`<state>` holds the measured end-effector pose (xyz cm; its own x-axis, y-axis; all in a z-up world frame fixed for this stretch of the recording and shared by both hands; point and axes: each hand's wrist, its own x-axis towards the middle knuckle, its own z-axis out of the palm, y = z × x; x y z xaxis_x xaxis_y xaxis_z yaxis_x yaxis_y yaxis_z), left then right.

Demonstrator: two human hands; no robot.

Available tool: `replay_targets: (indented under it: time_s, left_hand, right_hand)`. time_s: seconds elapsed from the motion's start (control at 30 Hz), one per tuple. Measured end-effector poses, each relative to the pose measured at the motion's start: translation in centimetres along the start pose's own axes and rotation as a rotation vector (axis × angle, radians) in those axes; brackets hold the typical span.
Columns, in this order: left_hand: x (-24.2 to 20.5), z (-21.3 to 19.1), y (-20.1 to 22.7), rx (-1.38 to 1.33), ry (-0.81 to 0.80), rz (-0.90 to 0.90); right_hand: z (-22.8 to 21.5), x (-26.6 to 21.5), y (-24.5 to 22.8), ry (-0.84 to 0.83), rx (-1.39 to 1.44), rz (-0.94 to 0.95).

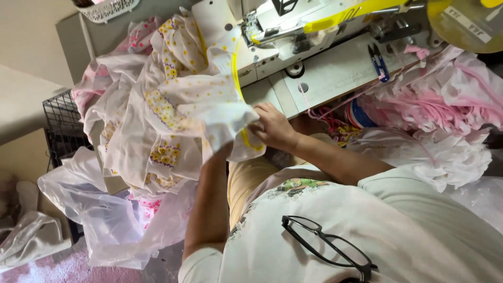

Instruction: Sorting and unfolding small fabric pieces at a sewing workstation.

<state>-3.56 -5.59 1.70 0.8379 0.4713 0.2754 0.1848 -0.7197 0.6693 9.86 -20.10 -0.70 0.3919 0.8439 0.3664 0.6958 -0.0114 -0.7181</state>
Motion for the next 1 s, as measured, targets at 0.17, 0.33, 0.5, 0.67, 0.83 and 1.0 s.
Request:
replay_targets:
  time_s: [0.17,0.33,0.5,0.67,0.83,1.0]
  left_hand:
    - [11.4,-0.5,1.9,0.230,0.085,0.283]
    - [13.2,-3.2,3.8,0.545,0.214,0.616]
    - [12.6,-1.5,2.6,0.677,0.349,0.581]
    - [13.2,0.5,5.9,0.763,0.313,0.354]
    - [14.9,1.9,5.9,0.713,0.235,0.195]
    - [9.5,2.9,3.6,0.229,0.392,0.306]
  right_hand:
    - [-3.9,4.5,-2.2,0.103,0.964,0.558]
    - [-5.6,4.1,1.5,-0.074,1.106,0.594]
    - [-7.7,1.2,3.9,-0.202,1.136,0.644]
    - [-10.2,0.9,4.8,-0.124,1.149,0.597]
    - [-11.9,1.9,3.0,0.052,1.119,0.617]
    - [-10.8,1.6,4.3,0.097,1.103,0.617]
